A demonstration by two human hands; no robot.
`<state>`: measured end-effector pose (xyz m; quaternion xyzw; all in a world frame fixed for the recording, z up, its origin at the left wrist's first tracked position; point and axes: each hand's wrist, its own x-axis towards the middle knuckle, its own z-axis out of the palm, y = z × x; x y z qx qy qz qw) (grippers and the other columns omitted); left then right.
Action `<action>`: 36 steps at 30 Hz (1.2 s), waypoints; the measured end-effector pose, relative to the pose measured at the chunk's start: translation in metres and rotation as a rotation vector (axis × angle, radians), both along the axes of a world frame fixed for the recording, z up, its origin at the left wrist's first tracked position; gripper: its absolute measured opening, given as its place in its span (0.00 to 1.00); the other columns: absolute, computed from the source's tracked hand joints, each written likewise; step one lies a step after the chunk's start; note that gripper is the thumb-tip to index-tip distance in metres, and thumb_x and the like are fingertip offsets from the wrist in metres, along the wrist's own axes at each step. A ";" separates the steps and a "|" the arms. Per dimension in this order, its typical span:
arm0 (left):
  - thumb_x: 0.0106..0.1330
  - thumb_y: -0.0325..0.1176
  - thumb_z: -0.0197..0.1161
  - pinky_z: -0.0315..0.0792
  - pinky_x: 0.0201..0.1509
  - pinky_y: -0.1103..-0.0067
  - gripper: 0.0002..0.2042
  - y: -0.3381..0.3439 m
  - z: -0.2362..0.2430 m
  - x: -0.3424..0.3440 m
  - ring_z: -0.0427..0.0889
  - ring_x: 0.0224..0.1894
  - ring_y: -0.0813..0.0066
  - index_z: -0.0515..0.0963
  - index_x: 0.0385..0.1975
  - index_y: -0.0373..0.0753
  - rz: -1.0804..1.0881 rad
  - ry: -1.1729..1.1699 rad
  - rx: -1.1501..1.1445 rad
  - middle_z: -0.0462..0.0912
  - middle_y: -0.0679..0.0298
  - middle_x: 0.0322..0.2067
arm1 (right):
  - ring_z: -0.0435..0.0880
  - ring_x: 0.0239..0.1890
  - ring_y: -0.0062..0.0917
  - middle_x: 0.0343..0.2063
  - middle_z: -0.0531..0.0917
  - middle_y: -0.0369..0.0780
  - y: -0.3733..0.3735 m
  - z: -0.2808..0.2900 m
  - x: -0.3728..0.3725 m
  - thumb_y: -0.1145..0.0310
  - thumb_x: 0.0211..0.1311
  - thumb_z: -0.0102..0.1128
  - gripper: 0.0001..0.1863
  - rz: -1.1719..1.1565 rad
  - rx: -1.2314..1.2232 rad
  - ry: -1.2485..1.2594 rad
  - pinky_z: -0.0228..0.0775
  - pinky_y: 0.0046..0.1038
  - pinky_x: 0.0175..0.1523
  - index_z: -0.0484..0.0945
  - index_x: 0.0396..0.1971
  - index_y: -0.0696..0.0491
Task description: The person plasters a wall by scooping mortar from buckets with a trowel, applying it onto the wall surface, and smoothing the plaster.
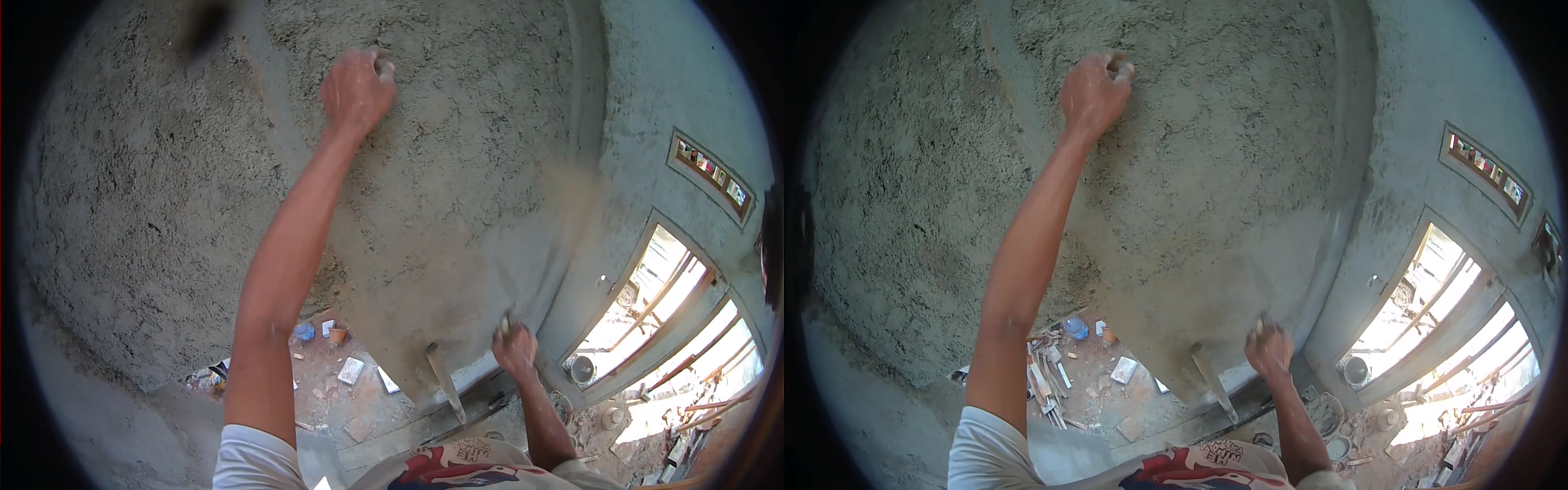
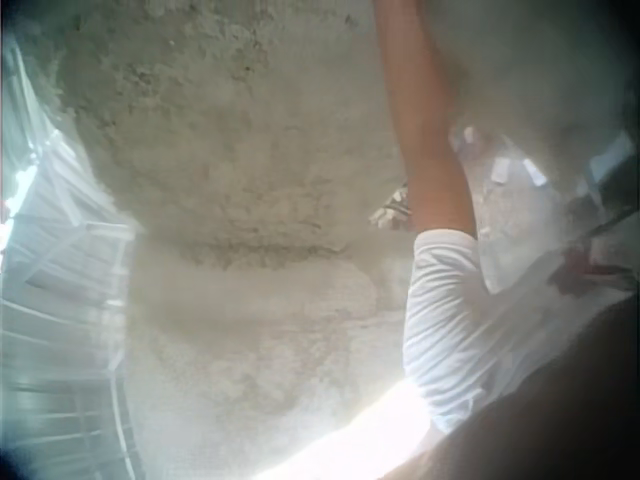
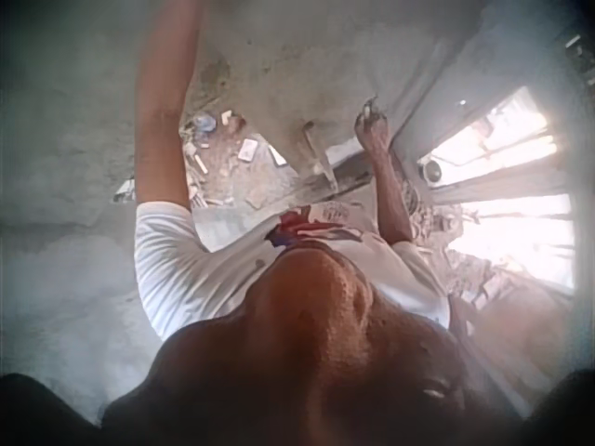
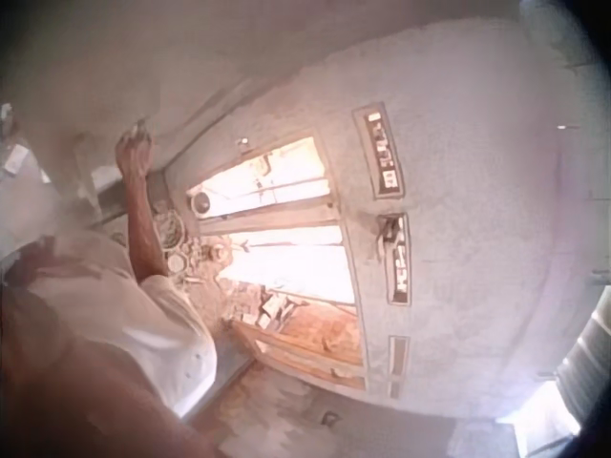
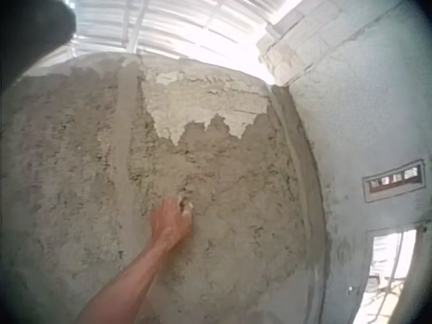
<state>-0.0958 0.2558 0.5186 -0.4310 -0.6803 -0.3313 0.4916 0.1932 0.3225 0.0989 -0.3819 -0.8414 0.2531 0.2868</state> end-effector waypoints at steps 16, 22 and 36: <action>0.62 0.46 0.68 0.78 0.46 0.63 0.19 0.049 0.031 -0.011 0.86 0.43 0.59 0.84 0.51 0.46 0.367 0.150 -0.061 0.87 0.62 0.39 | 0.83 0.48 0.56 0.42 0.84 0.61 -0.086 -0.342 0.383 0.65 0.52 0.58 0.21 -0.644 -0.715 -0.600 0.76 0.49 0.53 0.82 0.44 0.63; 0.57 0.47 0.68 0.77 0.50 0.60 0.23 0.045 0.038 -0.009 0.85 0.48 0.52 0.84 0.50 0.43 0.391 0.069 -0.089 0.85 0.55 0.48 | 0.82 0.48 0.56 0.42 0.83 0.62 -0.036 -0.338 0.353 0.64 0.53 0.57 0.22 -0.575 -0.692 -0.528 0.75 0.49 0.54 0.82 0.44 0.63; 0.60 0.47 0.70 0.79 0.36 0.70 0.13 0.067 0.011 0.018 0.87 0.31 0.70 0.85 0.38 0.46 0.285 0.016 0.053 0.89 0.69 0.32 | 0.82 0.47 0.58 0.39 0.83 0.64 0.046 -0.403 0.339 0.61 0.50 0.58 0.26 -0.522 -0.594 -0.345 0.71 0.49 0.54 0.80 0.41 0.70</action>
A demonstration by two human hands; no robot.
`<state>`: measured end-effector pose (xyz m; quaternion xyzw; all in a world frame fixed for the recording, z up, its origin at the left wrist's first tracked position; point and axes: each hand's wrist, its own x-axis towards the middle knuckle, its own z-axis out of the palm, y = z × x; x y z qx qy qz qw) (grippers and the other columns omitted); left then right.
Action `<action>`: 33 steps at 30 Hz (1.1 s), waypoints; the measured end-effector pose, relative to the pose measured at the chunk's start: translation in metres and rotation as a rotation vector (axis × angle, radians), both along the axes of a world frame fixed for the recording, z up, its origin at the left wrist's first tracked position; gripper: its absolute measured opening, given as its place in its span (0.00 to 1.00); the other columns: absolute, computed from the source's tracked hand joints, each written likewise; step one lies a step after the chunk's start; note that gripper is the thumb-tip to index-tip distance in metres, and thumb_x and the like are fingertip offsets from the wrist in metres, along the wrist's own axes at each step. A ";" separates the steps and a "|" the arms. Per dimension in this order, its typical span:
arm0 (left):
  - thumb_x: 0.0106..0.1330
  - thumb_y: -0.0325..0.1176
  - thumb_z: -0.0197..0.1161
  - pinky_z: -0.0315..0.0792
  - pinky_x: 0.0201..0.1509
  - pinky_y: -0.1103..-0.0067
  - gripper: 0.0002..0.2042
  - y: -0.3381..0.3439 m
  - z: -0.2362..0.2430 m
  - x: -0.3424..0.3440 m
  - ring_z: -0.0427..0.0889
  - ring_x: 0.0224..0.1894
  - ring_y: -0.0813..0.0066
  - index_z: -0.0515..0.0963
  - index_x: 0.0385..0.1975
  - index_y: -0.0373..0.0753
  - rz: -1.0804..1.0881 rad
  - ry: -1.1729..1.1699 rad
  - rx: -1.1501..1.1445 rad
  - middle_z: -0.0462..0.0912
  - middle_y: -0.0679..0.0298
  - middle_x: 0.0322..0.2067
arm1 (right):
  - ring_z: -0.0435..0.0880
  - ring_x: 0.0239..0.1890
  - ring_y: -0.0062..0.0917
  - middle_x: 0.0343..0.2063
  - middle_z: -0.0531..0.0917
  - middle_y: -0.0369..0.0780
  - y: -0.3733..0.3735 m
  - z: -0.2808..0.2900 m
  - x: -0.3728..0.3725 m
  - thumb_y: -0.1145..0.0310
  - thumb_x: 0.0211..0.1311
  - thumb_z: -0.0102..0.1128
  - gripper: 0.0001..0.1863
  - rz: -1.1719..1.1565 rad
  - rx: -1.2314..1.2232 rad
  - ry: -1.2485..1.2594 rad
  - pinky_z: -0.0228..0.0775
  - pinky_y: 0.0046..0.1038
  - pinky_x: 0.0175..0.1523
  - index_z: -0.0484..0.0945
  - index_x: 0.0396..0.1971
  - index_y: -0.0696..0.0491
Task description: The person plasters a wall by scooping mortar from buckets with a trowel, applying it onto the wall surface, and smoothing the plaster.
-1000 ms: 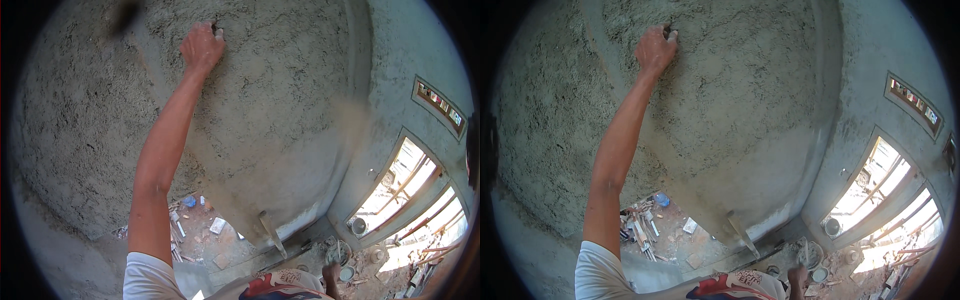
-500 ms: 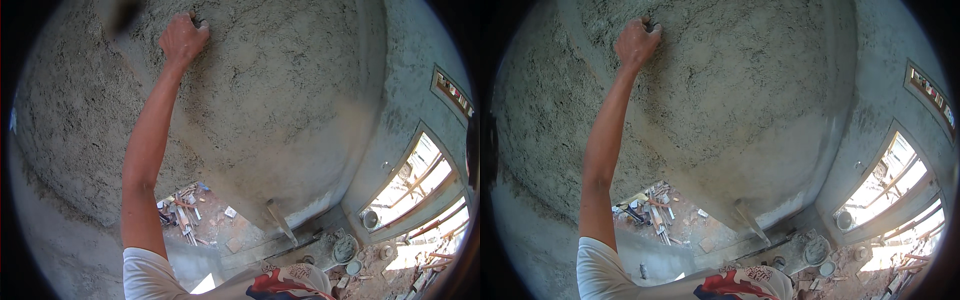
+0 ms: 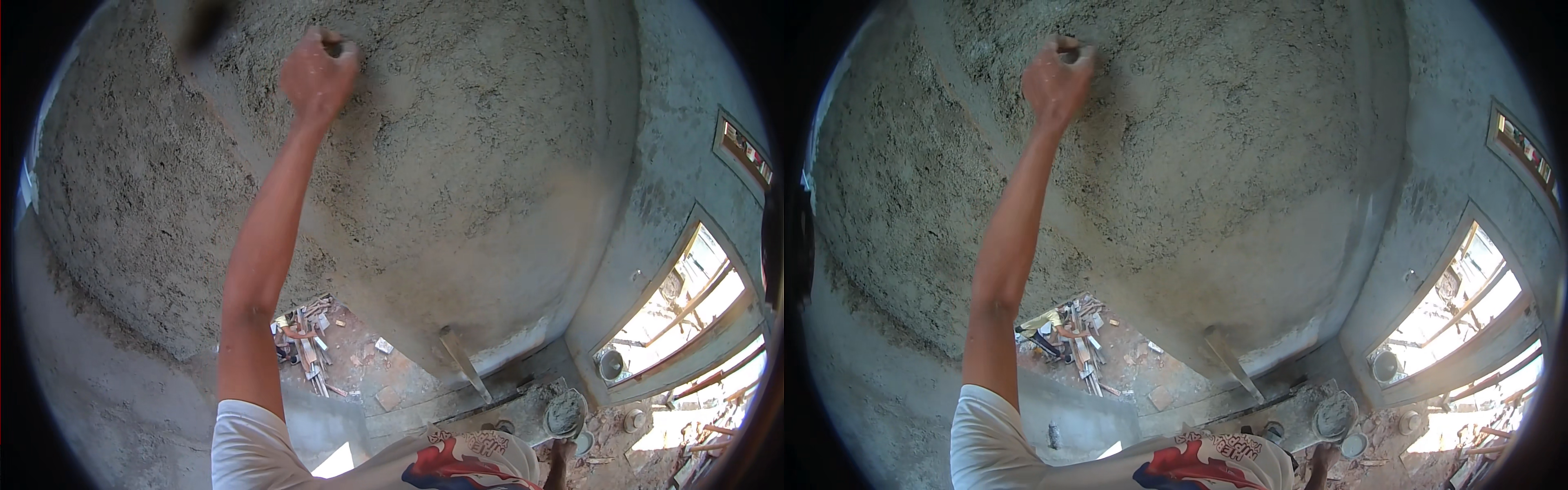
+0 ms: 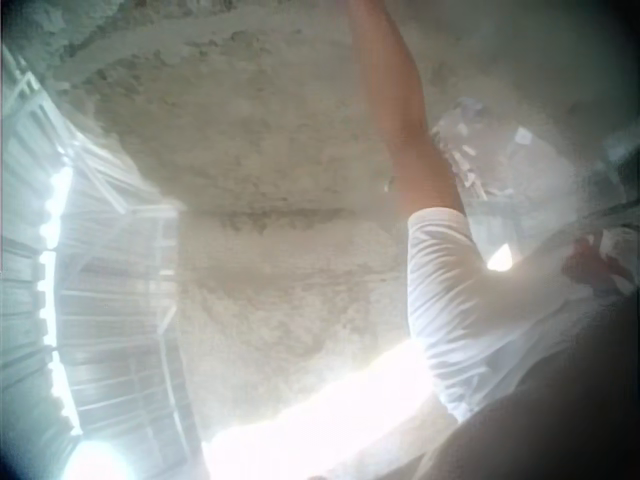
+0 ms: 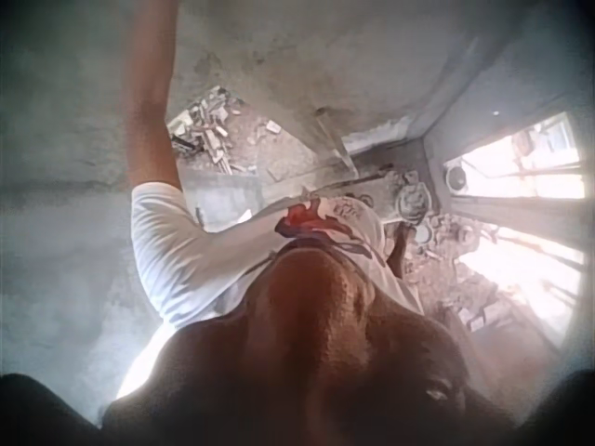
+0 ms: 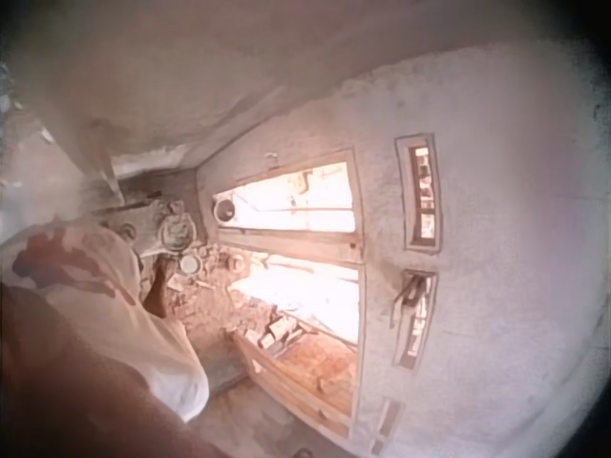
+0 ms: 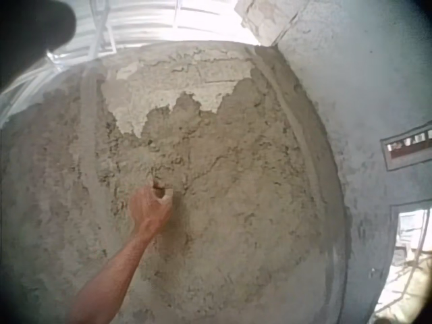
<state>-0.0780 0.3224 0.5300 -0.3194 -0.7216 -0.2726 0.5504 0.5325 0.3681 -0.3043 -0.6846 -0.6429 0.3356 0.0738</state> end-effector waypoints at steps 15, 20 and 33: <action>0.62 0.52 0.69 0.81 0.43 0.66 0.20 0.001 0.113 -0.021 0.88 0.40 0.62 0.87 0.48 0.47 0.049 0.522 0.040 0.90 0.61 0.38 | 0.60 0.71 0.49 0.69 0.63 0.58 -0.018 -0.010 -0.019 0.53 0.53 0.61 0.49 0.125 -0.016 -0.065 0.51 0.40 0.75 0.54 0.72 0.63; 0.60 0.55 0.68 0.80 0.46 0.62 0.22 0.003 0.125 -0.024 0.88 0.44 0.57 0.86 0.51 0.51 0.209 0.240 -0.111 0.89 0.59 0.40 | 0.62 0.70 0.49 0.67 0.65 0.58 -0.013 -0.001 -0.020 0.54 0.53 0.61 0.47 0.104 -0.027 -0.071 0.53 0.40 0.73 0.56 0.70 0.63; 0.60 0.46 0.66 0.79 0.45 0.63 0.15 0.002 0.124 -0.012 0.87 0.42 0.57 0.88 0.43 0.48 0.116 0.155 -0.052 0.89 0.58 0.38 | 0.67 0.66 0.48 0.64 0.69 0.57 -0.022 0.014 -0.019 0.56 0.53 0.61 0.42 0.073 -0.063 -0.056 0.58 0.41 0.69 0.62 0.67 0.61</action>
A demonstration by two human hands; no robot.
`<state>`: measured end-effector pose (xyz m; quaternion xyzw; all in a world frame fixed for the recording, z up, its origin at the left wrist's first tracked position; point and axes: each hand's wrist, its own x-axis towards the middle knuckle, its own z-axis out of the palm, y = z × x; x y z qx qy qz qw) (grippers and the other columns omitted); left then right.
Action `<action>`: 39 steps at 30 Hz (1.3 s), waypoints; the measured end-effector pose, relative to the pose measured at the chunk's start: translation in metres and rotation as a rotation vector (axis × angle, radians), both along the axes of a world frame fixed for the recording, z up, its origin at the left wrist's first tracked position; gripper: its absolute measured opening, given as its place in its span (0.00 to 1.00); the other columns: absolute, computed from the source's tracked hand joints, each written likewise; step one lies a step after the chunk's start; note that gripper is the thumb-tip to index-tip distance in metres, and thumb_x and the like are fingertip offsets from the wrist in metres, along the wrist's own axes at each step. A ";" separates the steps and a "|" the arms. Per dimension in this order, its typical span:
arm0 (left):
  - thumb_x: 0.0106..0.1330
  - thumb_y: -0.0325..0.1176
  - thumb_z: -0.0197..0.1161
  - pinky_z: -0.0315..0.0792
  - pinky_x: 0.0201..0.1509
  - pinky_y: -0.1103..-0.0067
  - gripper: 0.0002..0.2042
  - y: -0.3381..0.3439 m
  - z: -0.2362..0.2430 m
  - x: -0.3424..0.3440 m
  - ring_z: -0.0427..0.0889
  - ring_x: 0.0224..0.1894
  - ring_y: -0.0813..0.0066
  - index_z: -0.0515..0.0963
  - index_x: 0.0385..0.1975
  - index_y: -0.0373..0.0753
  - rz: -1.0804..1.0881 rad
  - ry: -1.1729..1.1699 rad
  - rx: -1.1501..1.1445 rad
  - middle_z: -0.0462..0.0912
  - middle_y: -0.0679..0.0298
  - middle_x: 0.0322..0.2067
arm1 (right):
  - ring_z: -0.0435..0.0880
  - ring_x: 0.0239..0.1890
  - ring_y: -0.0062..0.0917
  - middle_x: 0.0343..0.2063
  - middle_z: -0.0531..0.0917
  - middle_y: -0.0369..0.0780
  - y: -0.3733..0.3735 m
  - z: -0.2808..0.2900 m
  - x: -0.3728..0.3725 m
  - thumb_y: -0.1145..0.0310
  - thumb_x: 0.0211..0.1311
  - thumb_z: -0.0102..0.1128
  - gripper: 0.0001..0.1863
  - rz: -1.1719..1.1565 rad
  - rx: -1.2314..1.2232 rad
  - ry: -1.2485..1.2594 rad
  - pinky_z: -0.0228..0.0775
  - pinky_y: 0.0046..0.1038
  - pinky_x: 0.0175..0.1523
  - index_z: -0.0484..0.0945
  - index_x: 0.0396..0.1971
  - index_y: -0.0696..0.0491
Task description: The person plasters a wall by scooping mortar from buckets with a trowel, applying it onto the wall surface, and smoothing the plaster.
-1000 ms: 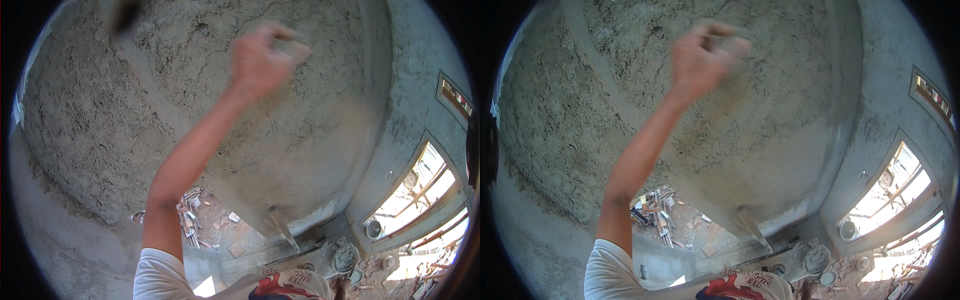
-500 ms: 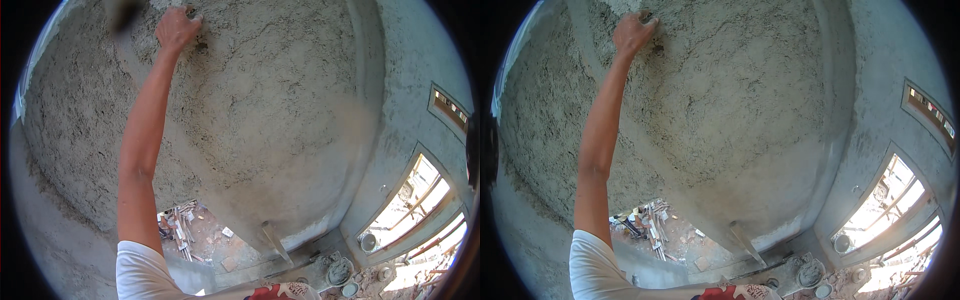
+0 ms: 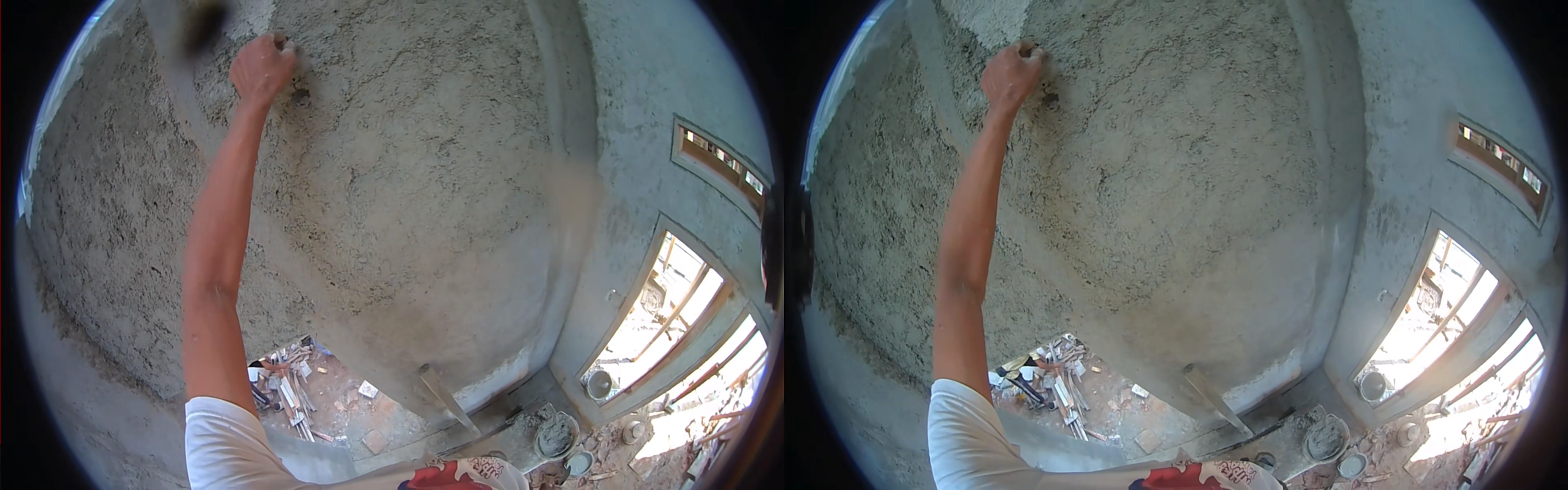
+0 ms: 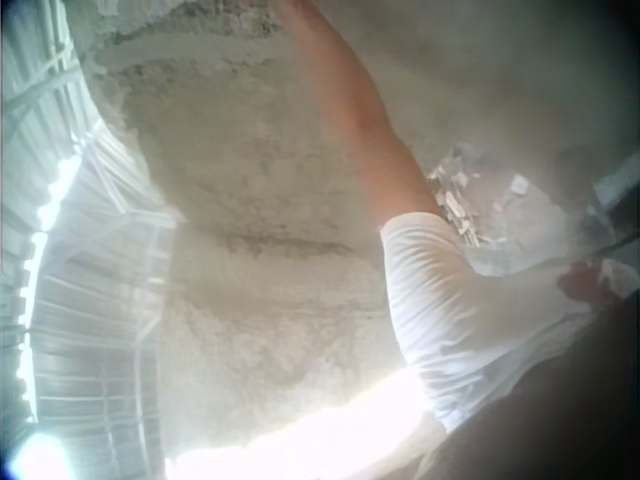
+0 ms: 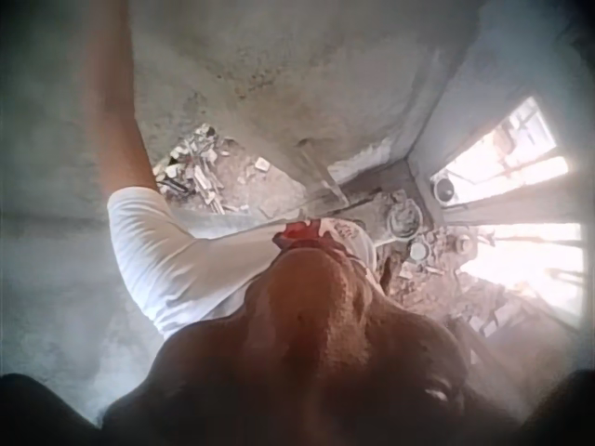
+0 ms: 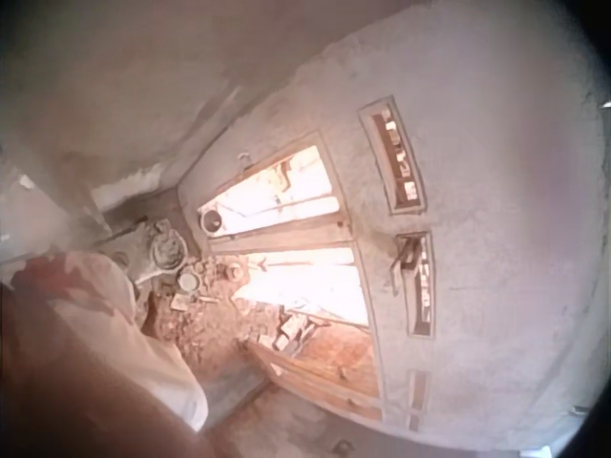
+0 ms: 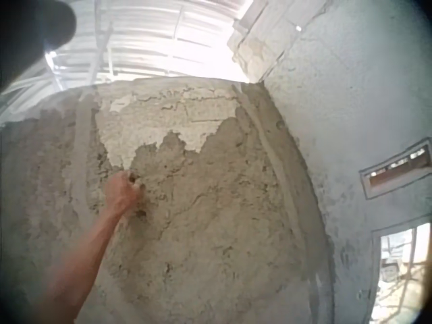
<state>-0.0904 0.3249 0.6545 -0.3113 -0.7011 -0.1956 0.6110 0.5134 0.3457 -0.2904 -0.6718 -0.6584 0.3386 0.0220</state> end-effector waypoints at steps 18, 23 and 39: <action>0.71 0.31 0.58 0.75 0.52 0.64 0.13 0.162 -0.066 0.182 0.83 0.47 0.55 0.82 0.47 0.29 -0.603 -0.346 -0.294 0.85 0.49 0.44 | 0.73 0.61 0.46 0.59 0.75 0.56 -0.055 -0.022 0.041 0.58 0.53 0.60 0.36 -0.182 -0.078 -0.012 0.65 0.42 0.64 0.69 0.62 0.60; 0.62 0.46 0.60 0.78 0.52 0.58 0.18 0.172 0.023 0.027 0.84 0.50 0.52 0.85 0.50 0.53 -0.073 -0.001 -0.068 0.87 0.57 0.47 | 0.75 0.59 0.46 0.58 0.76 0.55 -0.061 -0.022 0.039 0.58 0.53 0.60 0.34 -0.217 -0.130 -0.010 0.66 0.42 0.62 0.72 0.61 0.60; 0.68 0.52 0.59 0.76 0.56 0.59 0.21 0.163 0.070 -0.044 0.83 0.54 0.53 0.82 0.57 0.54 0.118 0.215 -0.090 0.85 0.58 0.52 | 0.81 0.55 0.44 0.53 0.81 0.54 -0.118 -0.046 0.073 0.60 0.54 0.60 0.29 -0.349 -0.228 -0.041 0.73 0.43 0.58 0.79 0.56 0.58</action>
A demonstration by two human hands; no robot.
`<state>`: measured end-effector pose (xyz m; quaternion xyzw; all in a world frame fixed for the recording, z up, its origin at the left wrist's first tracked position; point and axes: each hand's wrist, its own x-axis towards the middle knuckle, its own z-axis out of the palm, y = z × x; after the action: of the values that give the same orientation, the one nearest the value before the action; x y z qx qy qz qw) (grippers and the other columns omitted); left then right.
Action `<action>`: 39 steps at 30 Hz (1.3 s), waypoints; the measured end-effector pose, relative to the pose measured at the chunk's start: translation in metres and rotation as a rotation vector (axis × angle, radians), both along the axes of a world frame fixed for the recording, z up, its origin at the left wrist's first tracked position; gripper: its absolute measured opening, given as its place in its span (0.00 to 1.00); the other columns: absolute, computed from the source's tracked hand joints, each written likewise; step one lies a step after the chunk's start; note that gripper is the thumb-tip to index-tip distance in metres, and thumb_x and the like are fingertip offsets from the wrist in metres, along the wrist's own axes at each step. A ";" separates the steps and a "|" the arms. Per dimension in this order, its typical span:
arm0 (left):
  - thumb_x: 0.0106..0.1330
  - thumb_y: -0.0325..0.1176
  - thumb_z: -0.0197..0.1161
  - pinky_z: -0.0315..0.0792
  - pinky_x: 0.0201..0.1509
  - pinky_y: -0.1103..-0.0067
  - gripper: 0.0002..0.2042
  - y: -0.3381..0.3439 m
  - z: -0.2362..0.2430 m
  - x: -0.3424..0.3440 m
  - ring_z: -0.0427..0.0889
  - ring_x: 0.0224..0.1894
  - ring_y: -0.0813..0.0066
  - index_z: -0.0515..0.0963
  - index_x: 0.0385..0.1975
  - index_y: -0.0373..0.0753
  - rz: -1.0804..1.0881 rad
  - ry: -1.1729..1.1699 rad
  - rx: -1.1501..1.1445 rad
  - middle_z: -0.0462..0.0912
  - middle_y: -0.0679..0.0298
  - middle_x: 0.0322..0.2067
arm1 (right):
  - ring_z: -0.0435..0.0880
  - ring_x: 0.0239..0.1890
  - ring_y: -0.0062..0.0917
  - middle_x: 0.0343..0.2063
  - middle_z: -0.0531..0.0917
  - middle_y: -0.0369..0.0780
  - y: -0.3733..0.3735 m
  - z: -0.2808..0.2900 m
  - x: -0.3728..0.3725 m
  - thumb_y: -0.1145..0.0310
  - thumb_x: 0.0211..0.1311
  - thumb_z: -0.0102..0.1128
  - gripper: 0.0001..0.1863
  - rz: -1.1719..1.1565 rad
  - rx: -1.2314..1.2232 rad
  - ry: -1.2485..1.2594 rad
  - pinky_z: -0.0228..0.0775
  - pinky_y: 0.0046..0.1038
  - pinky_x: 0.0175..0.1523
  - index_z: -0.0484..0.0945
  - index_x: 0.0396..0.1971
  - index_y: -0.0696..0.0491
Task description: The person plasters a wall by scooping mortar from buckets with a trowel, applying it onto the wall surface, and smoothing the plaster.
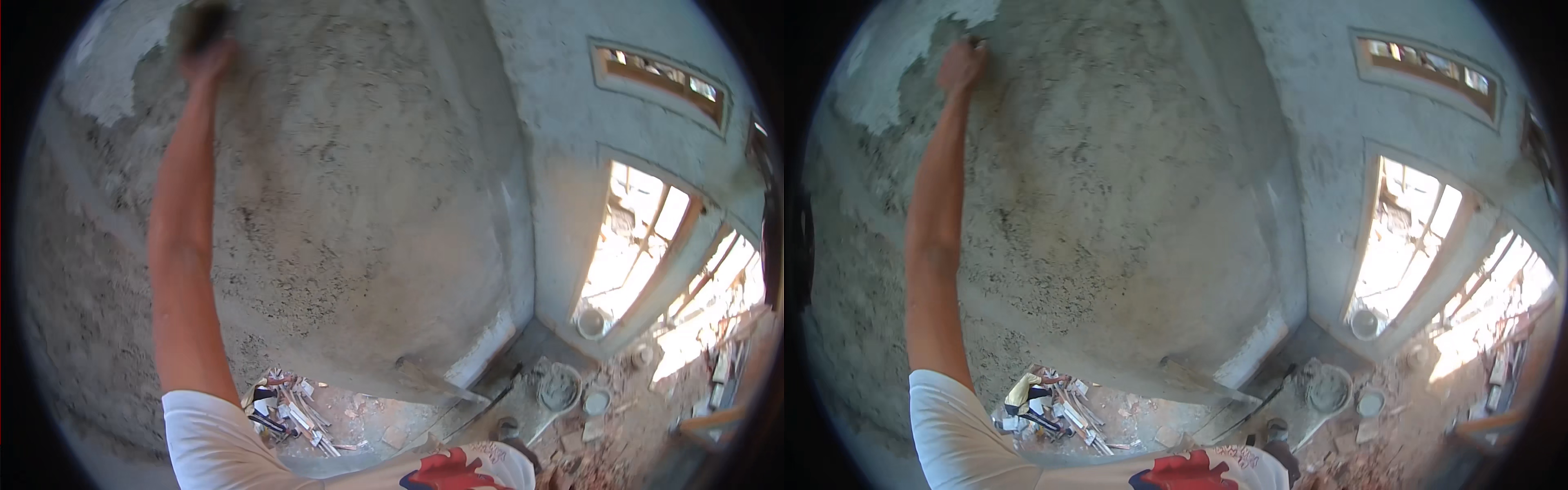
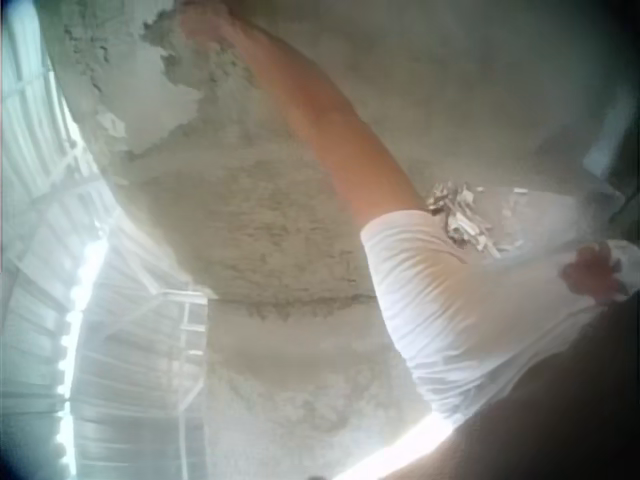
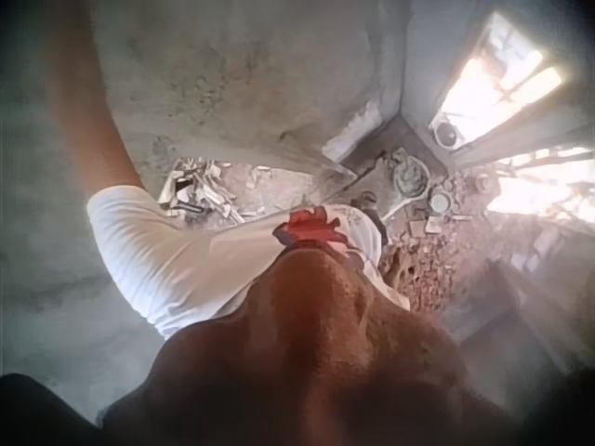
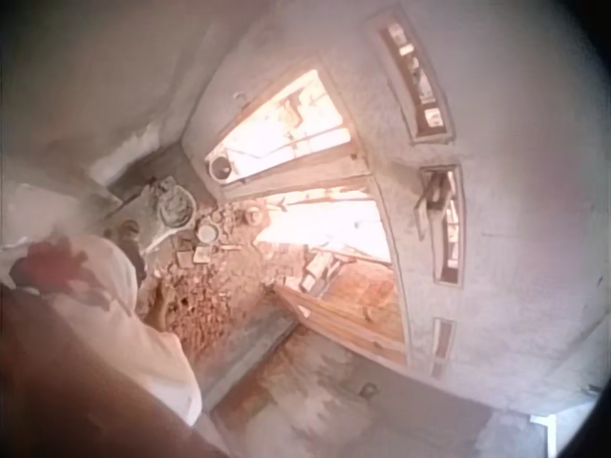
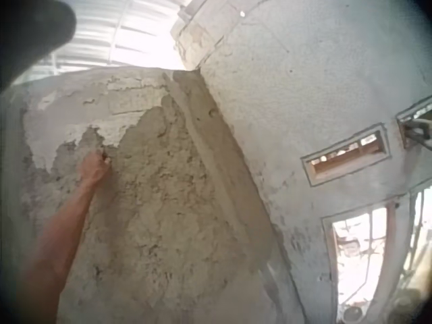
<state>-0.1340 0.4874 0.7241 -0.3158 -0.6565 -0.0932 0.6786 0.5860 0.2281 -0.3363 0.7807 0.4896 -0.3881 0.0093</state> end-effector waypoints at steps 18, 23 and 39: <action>0.63 0.37 0.64 0.76 0.55 0.67 0.24 -0.050 -0.765 0.210 0.84 0.47 0.53 0.76 0.57 0.31 -0.437 -1.487 -1.483 0.84 0.45 0.48 | 0.84 0.45 0.55 0.39 0.85 0.56 0.063 0.038 -0.024 0.62 0.60 0.53 0.19 0.261 -0.032 0.093 0.77 0.50 0.49 0.77 0.47 0.56; 0.64 0.40 0.66 0.76 0.56 0.70 0.24 -0.201 -0.954 0.270 0.85 0.50 0.56 0.78 0.57 0.32 -0.272 -2.132 -1.553 0.84 0.46 0.50 | 0.88 0.37 0.46 0.32 0.87 0.52 0.142 0.030 -0.047 0.64 0.56 0.56 0.12 0.295 -0.232 -0.141 0.80 0.45 0.39 0.83 0.32 0.56; 0.72 0.35 0.57 0.73 0.39 0.78 0.17 -0.518 -1.065 0.226 0.86 0.43 0.70 0.77 0.56 0.33 0.933 -2.716 -0.377 0.85 0.59 0.45 | 0.74 0.17 0.22 0.17 0.79 0.39 0.264 -0.218 -0.076 0.69 0.66 0.54 0.10 0.946 -0.020 -0.286 0.65 0.27 0.20 0.81 0.32 0.59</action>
<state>0.0917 -0.0309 -0.3411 0.1703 -0.8250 -0.0037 -0.5388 0.5102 0.4926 -0.5543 0.5183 0.7804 -0.2350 0.2589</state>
